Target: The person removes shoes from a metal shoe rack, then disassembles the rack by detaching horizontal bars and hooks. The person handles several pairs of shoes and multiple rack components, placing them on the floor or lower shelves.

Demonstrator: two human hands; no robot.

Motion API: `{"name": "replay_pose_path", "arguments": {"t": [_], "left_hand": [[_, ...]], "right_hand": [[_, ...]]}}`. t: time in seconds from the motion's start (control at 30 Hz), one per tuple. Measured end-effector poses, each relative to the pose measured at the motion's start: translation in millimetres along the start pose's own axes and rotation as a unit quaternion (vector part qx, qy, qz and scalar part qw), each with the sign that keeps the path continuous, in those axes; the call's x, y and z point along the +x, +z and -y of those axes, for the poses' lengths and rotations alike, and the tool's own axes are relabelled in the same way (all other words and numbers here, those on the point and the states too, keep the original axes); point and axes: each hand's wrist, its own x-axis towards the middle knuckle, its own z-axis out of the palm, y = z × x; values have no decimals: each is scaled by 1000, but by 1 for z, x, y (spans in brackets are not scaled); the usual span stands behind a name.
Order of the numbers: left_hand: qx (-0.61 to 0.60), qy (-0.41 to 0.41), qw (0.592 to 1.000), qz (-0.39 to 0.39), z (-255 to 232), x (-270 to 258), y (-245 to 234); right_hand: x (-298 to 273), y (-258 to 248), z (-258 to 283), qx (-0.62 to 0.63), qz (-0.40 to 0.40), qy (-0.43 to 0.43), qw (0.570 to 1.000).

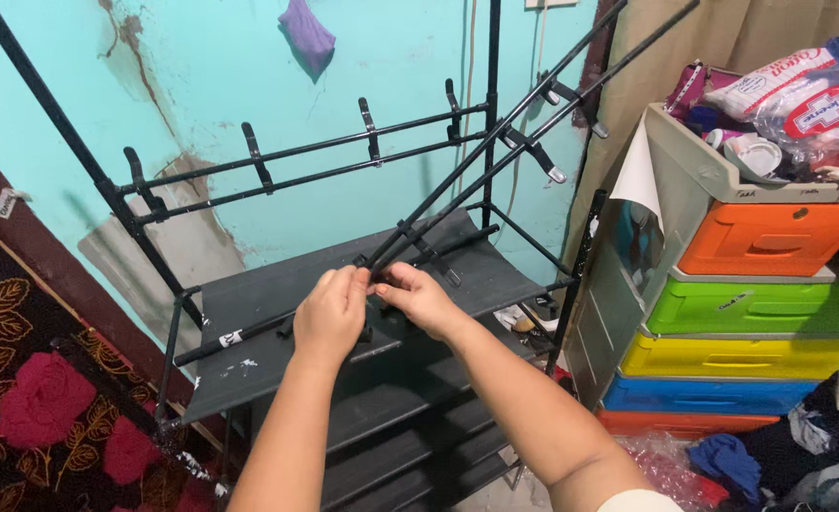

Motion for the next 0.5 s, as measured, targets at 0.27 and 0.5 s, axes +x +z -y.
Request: {"name": "replay_pose_path", "arguments": {"t": [0.27, 0.5], "left_hand": [[-110, -121, 985, 57, 22, 11, 17], [-135, -34, 990, 16, 33, 18, 19]], "right_hand": [[17, 15, -5, 40, -103, 48, 993], [21, 8, -15, 29, -48, -11, 998]]}}
